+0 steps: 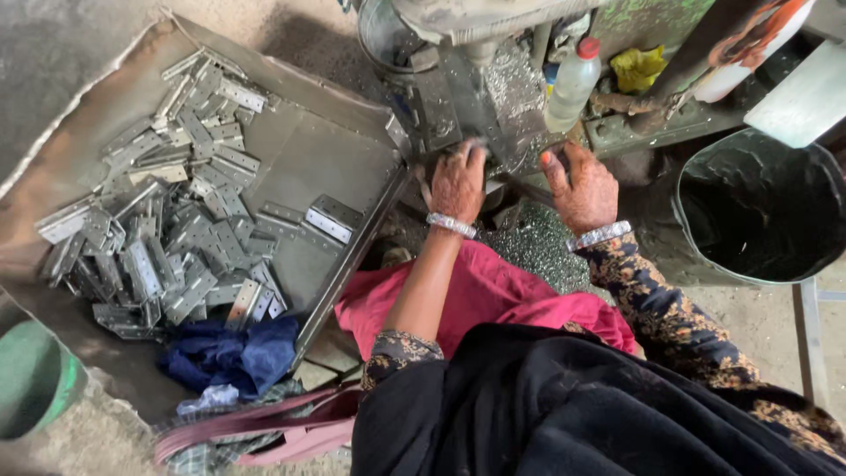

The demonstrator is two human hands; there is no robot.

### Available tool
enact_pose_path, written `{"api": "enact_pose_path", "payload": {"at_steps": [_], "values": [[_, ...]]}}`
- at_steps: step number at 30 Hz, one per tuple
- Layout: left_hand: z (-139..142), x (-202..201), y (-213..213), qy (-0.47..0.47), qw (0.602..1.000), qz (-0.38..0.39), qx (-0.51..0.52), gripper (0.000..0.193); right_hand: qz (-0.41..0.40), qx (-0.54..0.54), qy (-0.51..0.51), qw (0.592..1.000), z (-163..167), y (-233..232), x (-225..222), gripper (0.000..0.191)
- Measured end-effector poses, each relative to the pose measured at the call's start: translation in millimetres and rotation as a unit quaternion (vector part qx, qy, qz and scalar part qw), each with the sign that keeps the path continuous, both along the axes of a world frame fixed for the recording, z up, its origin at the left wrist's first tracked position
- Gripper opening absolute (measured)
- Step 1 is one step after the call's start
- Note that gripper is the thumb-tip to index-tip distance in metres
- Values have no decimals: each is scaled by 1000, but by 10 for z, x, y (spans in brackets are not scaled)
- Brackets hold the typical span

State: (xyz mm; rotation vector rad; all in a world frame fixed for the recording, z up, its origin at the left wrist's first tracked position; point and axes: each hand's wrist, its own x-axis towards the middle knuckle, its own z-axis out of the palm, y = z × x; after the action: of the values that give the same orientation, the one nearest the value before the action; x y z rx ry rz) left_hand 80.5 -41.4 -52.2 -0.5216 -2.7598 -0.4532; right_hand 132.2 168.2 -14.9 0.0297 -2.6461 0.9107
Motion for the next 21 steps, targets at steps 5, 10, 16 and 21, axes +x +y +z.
{"api": "enact_pose_path", "payload": {"at_steps": [5,10,16,21], "values": [[397,-544,712,-7,984,129,-122,24,-17,26,-73,997,10,3,-20,58],[300,-453,581,-179,937,237,185,43,-13,125,-190,974,94,-49,31,60],[-33,-134,272,-10,977,144,-155,47,52,178,-186,965,67,-84,-56,61],[183,-530,531,-106,950,187,-226,60,51,173,-150,972,-370,104,-116,62]]}}
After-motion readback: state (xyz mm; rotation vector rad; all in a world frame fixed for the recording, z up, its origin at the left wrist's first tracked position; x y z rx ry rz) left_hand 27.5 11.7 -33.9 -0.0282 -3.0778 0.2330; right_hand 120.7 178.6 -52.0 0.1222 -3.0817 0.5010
